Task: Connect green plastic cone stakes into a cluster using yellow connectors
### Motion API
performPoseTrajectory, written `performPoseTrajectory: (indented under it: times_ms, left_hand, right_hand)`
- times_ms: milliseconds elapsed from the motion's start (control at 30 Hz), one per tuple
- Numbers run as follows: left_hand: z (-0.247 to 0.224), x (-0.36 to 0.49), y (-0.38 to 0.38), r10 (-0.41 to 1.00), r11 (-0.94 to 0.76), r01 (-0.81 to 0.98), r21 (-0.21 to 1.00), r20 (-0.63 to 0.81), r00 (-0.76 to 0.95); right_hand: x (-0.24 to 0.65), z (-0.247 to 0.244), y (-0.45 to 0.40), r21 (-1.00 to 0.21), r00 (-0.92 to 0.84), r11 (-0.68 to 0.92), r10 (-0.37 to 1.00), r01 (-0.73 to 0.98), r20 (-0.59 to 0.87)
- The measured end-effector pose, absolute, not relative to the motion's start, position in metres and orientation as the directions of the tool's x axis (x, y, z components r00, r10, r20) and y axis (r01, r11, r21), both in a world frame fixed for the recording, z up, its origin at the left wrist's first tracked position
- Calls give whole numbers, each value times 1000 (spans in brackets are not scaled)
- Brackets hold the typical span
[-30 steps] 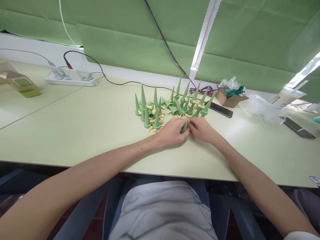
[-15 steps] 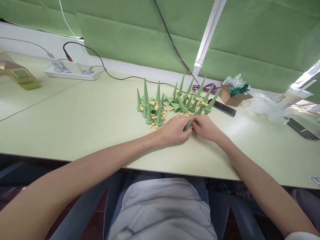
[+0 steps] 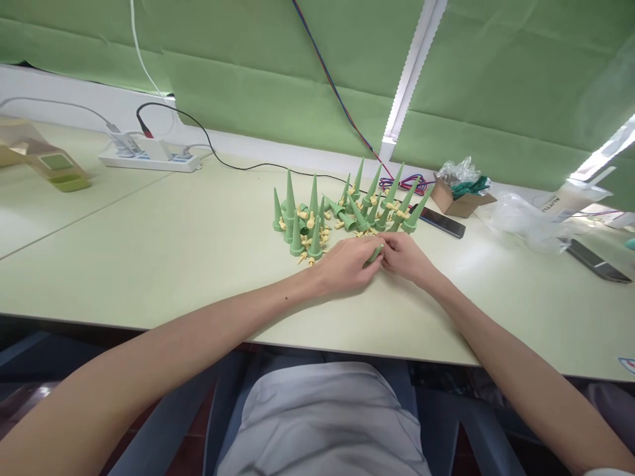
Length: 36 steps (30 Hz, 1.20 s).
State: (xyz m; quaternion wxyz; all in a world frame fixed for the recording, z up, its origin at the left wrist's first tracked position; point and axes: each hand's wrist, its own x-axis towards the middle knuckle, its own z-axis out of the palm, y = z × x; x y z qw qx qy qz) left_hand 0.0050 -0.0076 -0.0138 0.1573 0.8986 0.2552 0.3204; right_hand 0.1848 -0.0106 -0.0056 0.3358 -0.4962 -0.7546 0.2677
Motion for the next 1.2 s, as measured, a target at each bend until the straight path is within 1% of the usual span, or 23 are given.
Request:
performPoseTrajectory:
  times_ms: [100,200,367,467,567,733,800,867,1033,1133,1200]
  left_hand:
    - [-14,7,-7,606,-789,366,494,521,601]
    - [-13,8,-6,681,-728,379,571,538,497]
    - [-9,8,-5,782,-622,398,675,505,366]
    - [-8,8,-5,777,-629,391,673,514,364]
    - [-10,8,-6,732,-681,384,624,558,391]
    - [-13,6,-5,663,-748,415,518,604,443]
    - [-15,6,-4,643,-765,427,482,611,462]
    - [-16,6,-3,633,-773,425,470,612,474]
    - [-17,6,-2,637,-771,400,496,619,460]
    - [-15,7,-3,676,-737,392,551,602,424]
    - [-13,7,-3,705,-709,389,588,585,401]
  right_hand:
    - [184,-5,-13,-776,-250,345,936,528,246]
    - [183,-4,-14,-826,-232,326,942,460,243]
    - [181,-4,-14,-882,-205,334,938,331,278]
    - [181,-4,-13,-901,-196,324,941,288,276]
    - [180,-3,-14,-913,-200,308,945,266,261]
    - [180,-3,-14,-904,-209,308,945,297,253]
    - [181,-4,-13,-890,-210,308,946,336,248]
    - [182,-6,-12,-867,-204,311,947,390,248]
    - [182,-8,-10,-800,-178,326,945,504,273]
    - [182,-8,-10,-777,-183,356,934,519,306]
    - [182,-8,-11,-783,-192,373,928,498,320]
